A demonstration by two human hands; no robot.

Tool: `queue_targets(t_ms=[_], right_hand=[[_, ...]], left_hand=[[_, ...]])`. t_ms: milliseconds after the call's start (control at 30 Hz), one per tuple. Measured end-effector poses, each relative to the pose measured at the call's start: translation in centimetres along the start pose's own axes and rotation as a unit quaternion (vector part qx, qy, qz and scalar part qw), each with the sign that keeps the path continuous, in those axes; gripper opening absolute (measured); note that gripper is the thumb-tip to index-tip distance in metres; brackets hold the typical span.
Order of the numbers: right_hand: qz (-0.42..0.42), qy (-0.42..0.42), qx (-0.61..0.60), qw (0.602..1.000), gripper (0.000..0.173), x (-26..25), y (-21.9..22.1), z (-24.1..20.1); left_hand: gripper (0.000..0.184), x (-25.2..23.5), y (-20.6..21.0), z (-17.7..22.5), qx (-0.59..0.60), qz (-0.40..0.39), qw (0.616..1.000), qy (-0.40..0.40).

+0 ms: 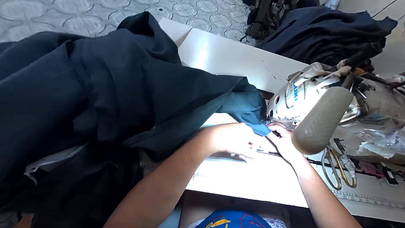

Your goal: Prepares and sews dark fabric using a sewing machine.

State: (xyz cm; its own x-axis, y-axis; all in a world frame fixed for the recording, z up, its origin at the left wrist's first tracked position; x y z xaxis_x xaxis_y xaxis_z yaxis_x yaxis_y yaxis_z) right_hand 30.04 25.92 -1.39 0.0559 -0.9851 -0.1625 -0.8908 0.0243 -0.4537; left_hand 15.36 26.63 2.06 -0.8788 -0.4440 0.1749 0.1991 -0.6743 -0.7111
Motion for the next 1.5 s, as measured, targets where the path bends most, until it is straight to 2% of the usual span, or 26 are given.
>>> queue_targets(t_ms=[33,67,100,133,200,267,367,433,467,533,567,633,700,733,833,867,900,967,1033,1067,1200,1367,1500], right_hand=[[-0.004,0.021,-0.004,1.000,0.016,-0.1,0.0,0.0],[-0.008,0.035,0.000,0.999,0.017,-0.1,0.1,-0.1],[-0.007,0.032,0.002,0.999,0.017,-0.2,0.1,-0.2],[-0.004,0.025,0.000,1.000,0.017,-0.2,0.1,-0.1],[0.005,0.017,0.001,1.000,0.017,-0.2,0.0,0.2],[0.007,0.026,0.000,1.000,0.017,-0.2,0.0,0.6],[-0.004,0.074,0.003,0.997,0.018,-0.1,0.1,0.7],[-0.026,0.052,0.027,0.998,0.019,0.0,0.6,-0.9],[-0.041,0.030,0.062,0.997,0.019,0.0,0.8,-1.7],[-0.086,-0.033,0.139,0.986,0.022,0.6,1.2,-2.8],[-0.088,-0.092,0.162,0.979,0.023,1.4,1.4,-3.3],[-0.028,-0.242,0.199,0.949,0.020,3.7,1.5,-4.8],[0.024,-0.305,0.202,0.930,0.030,6.0,1.8,-5.6],[0.030,-0.298,0.207,0.932,0.034,7.0,2.2,-5.3],[0.037,-0.223,0.237,0.945,0.026,8.7,2.8,-4.0],[0.041,-0.204,0.246,0.947,0.025,9.0,2.8,-3.9],[0.049,-0.191,0.249,0.948,0.025,9.3,2.8,-3.9],[0.070,-0.182,0.257,0.946,0.027,9.8,2.7,-3.9],[0.083,-0.187,0.259,0.944,0.027,9.9,2.7,-4.2],[0.084,-0.189,0.264,0.942,0.027,10.0,2.8,-4.3],[0.085,-0.192,0.268,0.940,0.027,10.1,3.1,-4.7],[0.085,-0.184,0.266,0.942,0.027,10.0,2.5,-4.4],[0.048,-0.182,0.244,0.951,0.024,8.3,2.1,-4.3]], left_hand=[[0.026,0.2,-0.3,-1.4,-0.024,-0.007,0.997,-0.079],[0.026,0.2,-1.1,-3.0,-0.058,0.030,0.985,-0.158],[0.029,-0.2,-2.0,-4.1,-0.094,0.078,0.972,-0.200],[0.033,-0.9,-2.5,-4.8,-0.117,0.120,0.965,-0.203],[0.032,-2.6,-2.0,-5.5,-0.131,0.167,0.967,-0.142],[0.025,-4.0,-1.2,-6.0,-0.146,0.182,0.970,-0.071],[0.029,-2.3,-2.8,-3.9,-0.109,0.128,0.984,-0.058],[0.041,-0.3,-2.7,-1.0,-0.122,0.114,0.986,0.027],[0.043,0.5,-1.9,1.1,-0.157,0.127,0.974,0.100],[0.047,1.2,0.0,4.9,-0.213,0.198,0.926,0.243],[0.048,1.3,0.7,5.9,-0.223,0.221,0.907,0.281],[0.046,1.3,1.0,6.5,-0.237,0.254,0.886,0.307],[0.044,0.8,1.0,6.3,-0.228,0.265,0.890,0.292],[0.044,0.3,1.0,5.7,-0.234,0.265,0.900,0.256],[0.049,-1.8,0.9,0.6,-0.326,0.237,0.915,0.015],[0.044,-2.2,0.9,-1.0,-0.342,0.208,0.915,-0.046],[0.034,-2.1,0.9,-1.4,-0.361,0.214,0.906,-0.056],[0.020,-1.4,1.3,-0.1,-0.354,0.238,0.904,0.025],[0.024,-0.6,2.2,2.0,-0.281,0.228,0.922,0.136],[0.024,-0.3,2.6,2.6,-0.262,0.224,0.924,0.167],[0.022,-0.1,2.6,2.9,-0.233,0.150,0.950,0.141],[0.026,-0.1,2.7,2.7,-0.197,0.159,0.955,0.153],[0.032,-0.6,2.5,2.3,-0.229,0.208,0.941,0.138]])
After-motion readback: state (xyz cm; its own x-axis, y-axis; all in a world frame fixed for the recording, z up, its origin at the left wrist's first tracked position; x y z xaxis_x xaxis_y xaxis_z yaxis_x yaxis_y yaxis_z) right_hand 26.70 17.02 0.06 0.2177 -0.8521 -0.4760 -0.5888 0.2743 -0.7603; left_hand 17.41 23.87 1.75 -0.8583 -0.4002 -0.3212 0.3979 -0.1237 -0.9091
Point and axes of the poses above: each hand's wrist, its own x-axis away from the middle knuckle, its own y-axis out of the palm, z = x × y, the point moved 9 cm from there along -x, towards the middle knuckle, and after that the axes turned 7 degrees about -x, right-handed, at the moved point
